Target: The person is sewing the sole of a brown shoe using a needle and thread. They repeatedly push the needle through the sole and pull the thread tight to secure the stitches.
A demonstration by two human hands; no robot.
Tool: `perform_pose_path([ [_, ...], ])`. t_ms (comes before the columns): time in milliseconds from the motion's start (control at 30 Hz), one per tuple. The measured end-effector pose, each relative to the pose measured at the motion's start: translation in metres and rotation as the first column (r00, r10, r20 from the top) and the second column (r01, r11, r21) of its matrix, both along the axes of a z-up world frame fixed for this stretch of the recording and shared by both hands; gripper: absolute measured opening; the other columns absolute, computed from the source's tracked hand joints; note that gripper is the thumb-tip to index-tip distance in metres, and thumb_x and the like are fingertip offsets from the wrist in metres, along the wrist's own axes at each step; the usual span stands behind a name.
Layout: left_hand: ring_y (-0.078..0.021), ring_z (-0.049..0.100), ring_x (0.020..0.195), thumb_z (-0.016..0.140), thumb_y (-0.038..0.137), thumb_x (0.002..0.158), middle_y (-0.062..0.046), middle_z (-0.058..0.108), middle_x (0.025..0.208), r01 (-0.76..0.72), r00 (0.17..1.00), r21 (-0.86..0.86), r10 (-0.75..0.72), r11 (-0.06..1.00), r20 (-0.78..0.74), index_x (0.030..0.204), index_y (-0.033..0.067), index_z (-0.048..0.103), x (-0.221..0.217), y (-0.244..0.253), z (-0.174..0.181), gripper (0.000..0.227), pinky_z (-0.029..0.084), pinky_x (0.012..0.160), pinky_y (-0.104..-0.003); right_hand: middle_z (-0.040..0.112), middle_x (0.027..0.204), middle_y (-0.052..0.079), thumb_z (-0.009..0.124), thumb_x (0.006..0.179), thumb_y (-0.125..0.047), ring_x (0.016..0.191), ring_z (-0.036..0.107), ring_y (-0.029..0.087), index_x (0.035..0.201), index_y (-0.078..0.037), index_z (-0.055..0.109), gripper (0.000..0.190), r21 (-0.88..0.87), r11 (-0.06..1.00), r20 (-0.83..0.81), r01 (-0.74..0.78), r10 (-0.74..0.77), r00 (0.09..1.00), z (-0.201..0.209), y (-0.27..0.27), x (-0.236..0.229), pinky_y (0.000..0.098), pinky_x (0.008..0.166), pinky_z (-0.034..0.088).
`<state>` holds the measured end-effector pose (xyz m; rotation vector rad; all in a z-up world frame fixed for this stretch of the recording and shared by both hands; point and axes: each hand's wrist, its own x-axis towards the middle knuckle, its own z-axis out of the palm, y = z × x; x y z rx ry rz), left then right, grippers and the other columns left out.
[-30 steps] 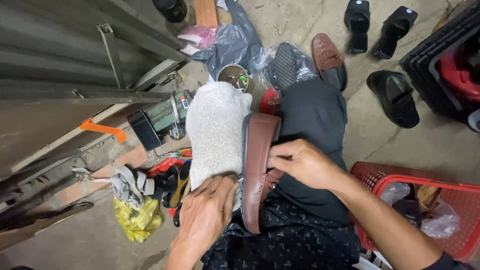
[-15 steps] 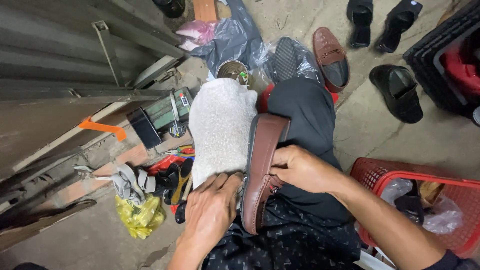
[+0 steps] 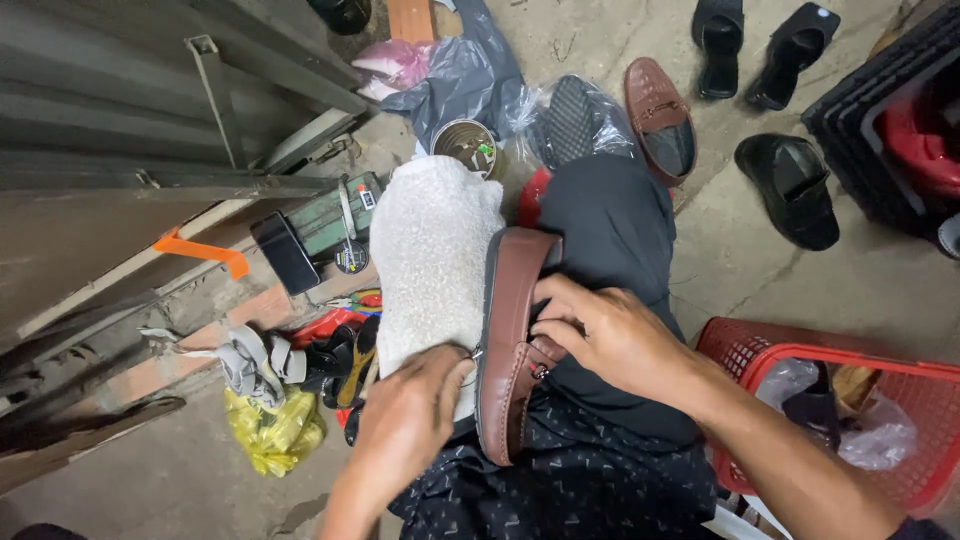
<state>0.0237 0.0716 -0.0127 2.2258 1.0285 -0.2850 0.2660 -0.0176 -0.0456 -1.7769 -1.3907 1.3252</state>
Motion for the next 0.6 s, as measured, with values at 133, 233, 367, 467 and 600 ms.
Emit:
perform_pose_path([
  [133,-0.0330,0.067,0.087,0.051,0.040,0.104,-0.006,0.072,0.094,0.069,0.997,-0.164,-0.062,0.984,0.043,0.099,0.0145,0.063,0.006,0.020,0.010,0.029,0.051,0.071,-0.047,0.085,0.101,-0.002,0.061,0.098,-0.022,0.093,0.082,0.019,0.119,-0.015,0.052,0.023,0.035,0.999,0.045,0.017,-0.018,0.999,0.000,-0.006,0.001,0.0355,0.073,0.058],
  [233,-0.0316,0.066,0.081,0.052,0.045,0.103,-0.005,0.067,0.086,0.143,0.990,-0.176,-0.139,0.974,0.031,0.092,0.0133,0.062,0.007,0.029,0.004,0.035,0.050,0.069,-0.047,0.084,0.102,0.002,0.064,0.098,-0.022,0.096,0.082,0.020,0.115,-0.013,0.051,0.024,0.082,0.996,0.023,0.030,-0.032,0.999,-0.003,-0.008,0.003,0.0351,0.070,0.060],
  [367,-0.0407,0.059,0.069,0.046,0.061,0.102,-0.005,0.058,0.074,0.215,0.964,-0.100,-0.227,0.971,-0.135,0.080,0.0139,0.054,0.010,0.035,-0.002,0.053,0.047,0.059,-0.049,0.085,0.101,0.006,0.065,0.098,-0.017,0.095,0.083,0.023,0.108,-0.012,0.049,0.019,0.148,0.989,-0.050,0.020,-0.012,0.999,-0.003,-0.002,0.006,0.0347,0.068,0.057],
  [467,-0.0391,0.058,0.056,0.051,0.072,0.096,-0.006,0.057,0.061,0.172,0.958,-0.006,-0.169,0.985,-0.234,0.067,0.0130,0.055,0.007,0.035,-0.006,0.066,0.045,0.051,-0.048,0.086,0.097,0.000,0.068,0.094,-0.017,0.087,0.082,0.021,0.105,-0.013,0.052,0.020,0.122,0.992,-0.032,0.030,-0.026,0.999,-0.007,0.003,0.006,0.0333,0.069,0.052],
  [600,-0.0253,0.046,0.042,0.050,0.077,0.094,-0.002,0.047,0.047,0.119,0.948,0.023,-0.107,0.993,-0.300,0.060,0.0169,0.054,0.000,0.028,-0.011,0.069,0.039,0.045,-0.041,0.086,0.096,-0.005,0.068,0.094,-0.021,0.081,0.079,0.017,0.105,-0.016,0.055,0.017,0.064,0.998,-0.033,0.028,-0.026,0.999,-0.012,0.007,0.006,0.0340,0.069,0.051],
])
